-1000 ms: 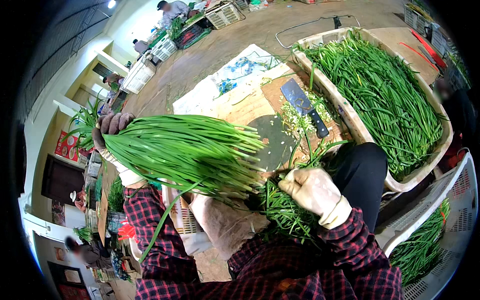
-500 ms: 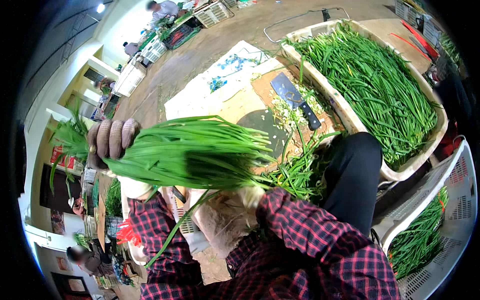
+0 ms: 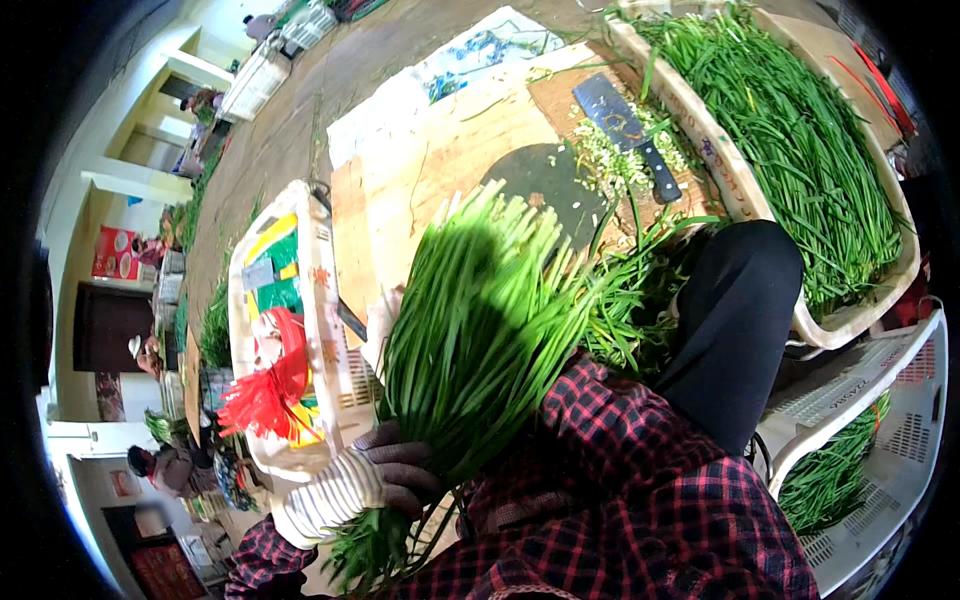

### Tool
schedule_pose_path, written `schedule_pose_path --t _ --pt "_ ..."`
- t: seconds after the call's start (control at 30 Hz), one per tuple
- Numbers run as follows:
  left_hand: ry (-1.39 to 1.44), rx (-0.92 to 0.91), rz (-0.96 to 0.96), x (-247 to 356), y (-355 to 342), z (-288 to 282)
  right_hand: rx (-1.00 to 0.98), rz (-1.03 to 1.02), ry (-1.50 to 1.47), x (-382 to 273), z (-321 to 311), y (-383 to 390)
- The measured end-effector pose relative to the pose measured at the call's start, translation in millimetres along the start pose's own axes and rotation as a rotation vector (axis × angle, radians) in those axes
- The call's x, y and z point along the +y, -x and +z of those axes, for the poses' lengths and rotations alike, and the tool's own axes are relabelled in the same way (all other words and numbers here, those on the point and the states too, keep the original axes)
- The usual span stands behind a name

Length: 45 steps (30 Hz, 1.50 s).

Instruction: The person bundles and trims green onions by hand and with a knife, before tying a bundle with a red strap and placing it into a basket.

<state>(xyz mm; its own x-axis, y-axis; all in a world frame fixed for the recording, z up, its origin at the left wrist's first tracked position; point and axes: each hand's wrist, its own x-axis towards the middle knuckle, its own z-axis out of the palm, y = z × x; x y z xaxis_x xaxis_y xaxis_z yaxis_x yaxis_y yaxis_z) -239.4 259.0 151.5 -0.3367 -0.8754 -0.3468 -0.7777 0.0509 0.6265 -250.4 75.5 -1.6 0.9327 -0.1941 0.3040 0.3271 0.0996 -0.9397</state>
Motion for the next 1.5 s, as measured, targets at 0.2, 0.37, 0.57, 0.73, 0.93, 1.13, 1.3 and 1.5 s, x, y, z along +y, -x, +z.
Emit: schedule_pose_path --t 0.2,0.37,0.57,0.73,0.93,1.13,1.3,1.5 --pt "-0.007 -0.192 -0.016 3.1 11.6 55.0 -0.052 0.023 -0.002 -3.8 23.6 -8.0" --pt "0.972 0.297 -0.023 0.1 9.4 -38.8 -0.076 0.012 -0.035 -10.1 36.0 -18.3" --pt "1.000 0.958 -0.317 -107.3 -63.4 4.7 -0.046 0.063 0.093 -15.5 6.3 -8.7" --pt "1.232 0.617 -0.322 -102.1 -102.7 52.2 -0.022 0.140 0.169 -28.2 -23.3 10.6" --pt "1.499 0.573 -0.393 -94.3 -114.6 97.0 0.036 0.338 0.109 -59.3 -64.5 59.6" --pt "1.640 0.632 -0.387 -92.4 -108.0 114.9 0.344 0.466 -0.431 -51.3 -69.2 174.0" --pt "1.661 0.696 -0.397 -94.5 -97.5 120.3 0.707 0.522 -1.481 -89.2 -48.4 168.1" --pt "1.666 0.756 -0.405 -89.7 -85.6 118.0 0.744 0.189 -1.081 -48.0 -37.4 117.0"
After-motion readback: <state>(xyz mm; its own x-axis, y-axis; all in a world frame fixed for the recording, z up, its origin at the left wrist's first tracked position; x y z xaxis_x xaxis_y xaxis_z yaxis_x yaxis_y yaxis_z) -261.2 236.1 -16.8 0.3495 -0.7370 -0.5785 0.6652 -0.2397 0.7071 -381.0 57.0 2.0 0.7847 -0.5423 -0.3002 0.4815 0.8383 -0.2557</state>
